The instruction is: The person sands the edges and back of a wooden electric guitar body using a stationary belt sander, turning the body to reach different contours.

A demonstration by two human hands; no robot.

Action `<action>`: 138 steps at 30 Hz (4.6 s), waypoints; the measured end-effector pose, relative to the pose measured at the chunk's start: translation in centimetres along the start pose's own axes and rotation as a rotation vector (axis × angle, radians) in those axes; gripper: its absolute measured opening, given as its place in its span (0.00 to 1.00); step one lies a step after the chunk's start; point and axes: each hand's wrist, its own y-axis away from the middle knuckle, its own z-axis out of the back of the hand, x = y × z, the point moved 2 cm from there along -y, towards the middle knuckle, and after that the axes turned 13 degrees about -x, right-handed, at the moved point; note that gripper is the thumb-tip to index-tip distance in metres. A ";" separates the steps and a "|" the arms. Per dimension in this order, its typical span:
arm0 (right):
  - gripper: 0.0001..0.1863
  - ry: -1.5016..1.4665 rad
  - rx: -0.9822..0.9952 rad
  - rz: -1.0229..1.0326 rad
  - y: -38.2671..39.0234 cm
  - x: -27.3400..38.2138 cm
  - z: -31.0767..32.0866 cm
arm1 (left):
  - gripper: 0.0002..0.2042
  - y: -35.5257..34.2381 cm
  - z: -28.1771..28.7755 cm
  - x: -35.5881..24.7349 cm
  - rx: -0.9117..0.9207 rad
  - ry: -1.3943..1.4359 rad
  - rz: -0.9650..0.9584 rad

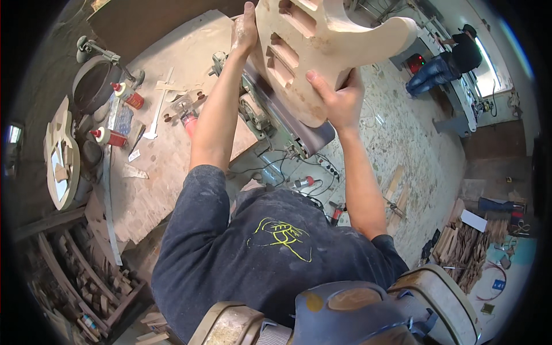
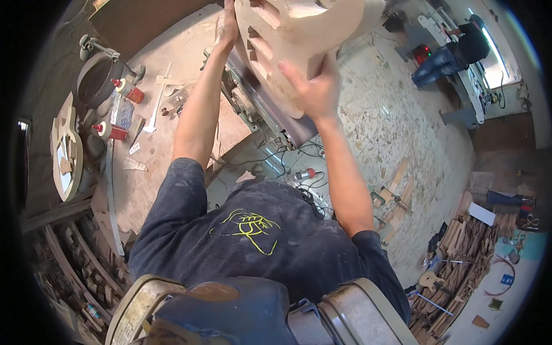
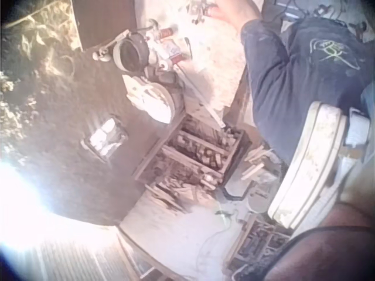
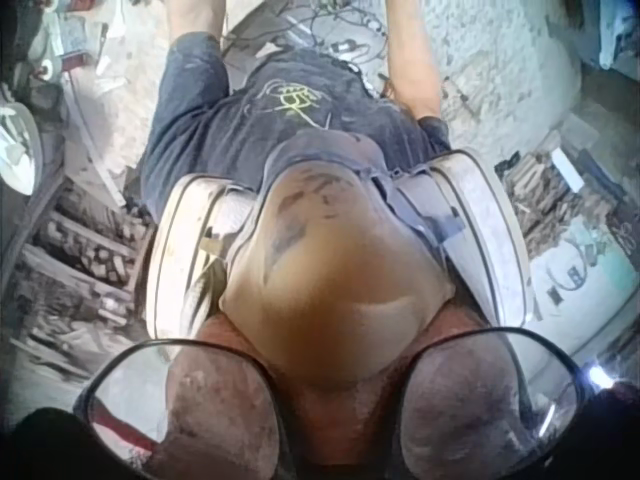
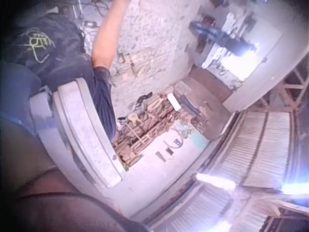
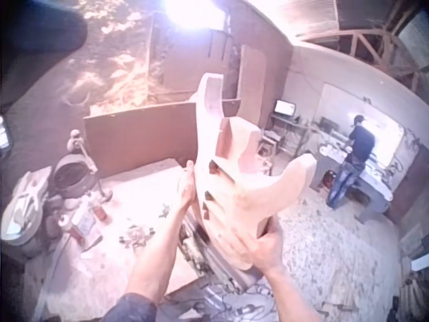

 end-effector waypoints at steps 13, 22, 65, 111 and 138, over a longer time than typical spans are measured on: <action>0.27 0.169 0.051 0.092 -0.7 0.8 -0.8 | 0.34 0.2 1.2 -0.9 -0.035 0.018 -0.025; 0.32 0.064 0.052 0.005 0.9 0.6 0.5 | 0.34 0.1 0.6 -2.2 -0.015 0.042 -0.052; 0.29 -0.120 -0.196 0.086 10.6 -6.7 8.0 | 0.13 4.7 -3.6 -14.5 0.051 -0.491 -1.290; 0.31 -0.607 -0.483 -0.071 1.2 6.5 14.0 | 0.27 28.5 -1.7 -13.9 0.267 0.648 0.615; 0.29 -0.560 -0.522 -0.066 0.8 7.6 14.7 | 0.26 28.5 -2.9 -13.0 0.277 0.571 0.560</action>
